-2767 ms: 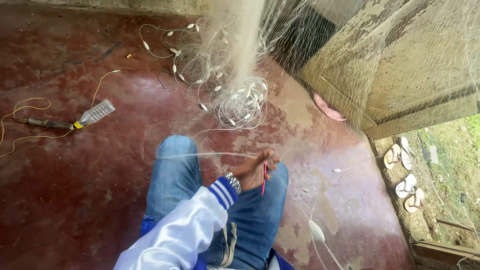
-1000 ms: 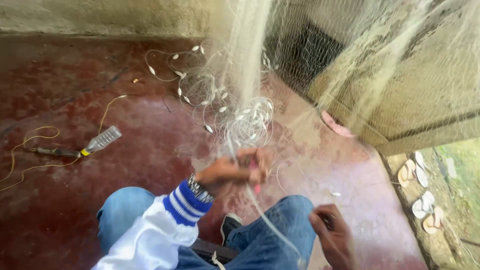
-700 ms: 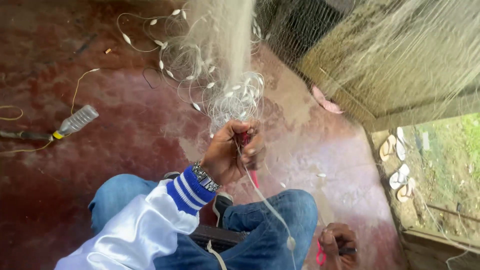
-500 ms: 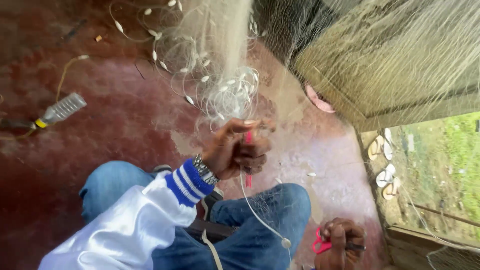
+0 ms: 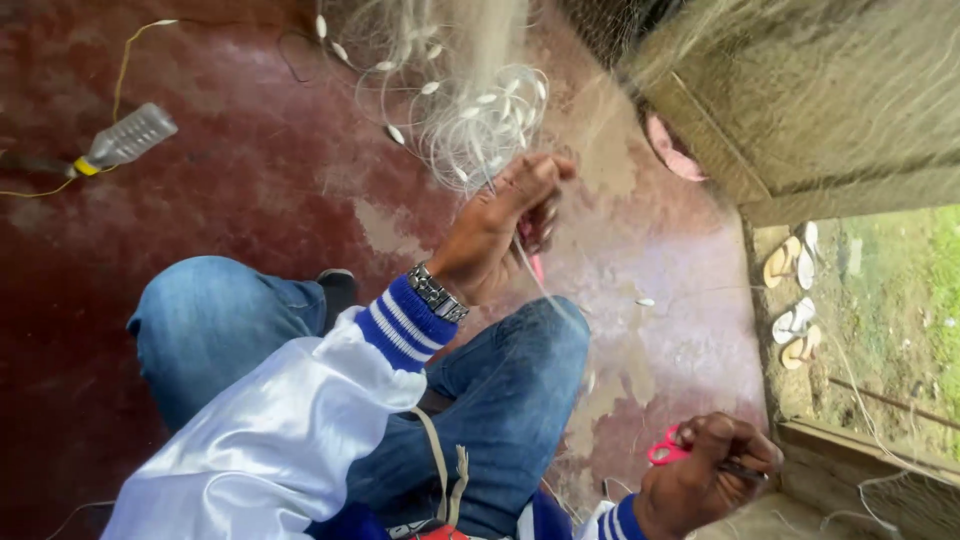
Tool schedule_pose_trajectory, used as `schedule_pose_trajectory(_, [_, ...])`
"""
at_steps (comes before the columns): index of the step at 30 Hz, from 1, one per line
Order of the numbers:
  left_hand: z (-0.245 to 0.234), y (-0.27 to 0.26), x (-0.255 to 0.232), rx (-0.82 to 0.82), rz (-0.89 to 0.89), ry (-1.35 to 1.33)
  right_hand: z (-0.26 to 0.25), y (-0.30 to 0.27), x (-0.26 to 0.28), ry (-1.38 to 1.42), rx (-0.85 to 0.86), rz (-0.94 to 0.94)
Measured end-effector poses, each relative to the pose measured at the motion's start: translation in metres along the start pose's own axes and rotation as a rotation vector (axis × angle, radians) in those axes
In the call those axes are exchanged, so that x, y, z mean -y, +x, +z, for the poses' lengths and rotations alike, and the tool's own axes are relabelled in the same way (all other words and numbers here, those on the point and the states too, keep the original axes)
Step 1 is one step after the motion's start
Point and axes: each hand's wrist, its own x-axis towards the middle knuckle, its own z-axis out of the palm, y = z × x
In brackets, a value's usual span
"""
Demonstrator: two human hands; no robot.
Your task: The person sits on the floor and repairs a fishing net by hand. They use scissors to cut tangled sections and a pink plastic tool to thread and tie knots in the netting.
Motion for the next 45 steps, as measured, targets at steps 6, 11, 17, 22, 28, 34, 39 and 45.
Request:
schedule_pose_trajectory(6, [-0.018, 0.006, 0.012, -0.295, 0.029, -0.12, 0.021, 0.0, 0.013, -0.223, 0.037, -0.153])
schedule_pose_trajectory(11, [-0.017, 0.006, 0.025, -0.487, -0.036, 0.026, 0.036, -0.038, 0.002, -0.195, 0.266, -0.224])
schedule_pose_trajectory(17, [-0.005, 0.007, 0.051, -0.515, 0.049, 0.038, 0.087, -0.064, -0.011, -0.088, 0.975, 0.375])
schedule_pose_trajectory(22, [0.015, -0.007, 0.064, -0.415, -0.1, -0.158, 0.104, -0.052, -0.012, 0.534, 0.258, 0.798])
schedule_pose_trajectory(28, [0.008, -0.003, 0.062, -0.263, -0.053, -0.083, 0.083, -0.031, -0.036, 0.452, 0.361, 0.61])
schedule_pose_trajectory(34, [0.004, -0.012, 0.001, 0.203, 0.016, 0.732, 0.06, -0.031, -0.048, 0.464, 0.465, 0.49])
schedule_pose_trajectory(39, [0.014, -0.011, -0.001, 0.284, -0.102, 0.856, 0.043, -0.025, -0.065, 0.602, 0.58, 0.541])
schedule_pose_trajectory(45, [0.012, -0.011, 0.039, 0.271, -0.159, 0.132, 0.045, -0.021, -0.069, 0.68, 0.596, 0.517])
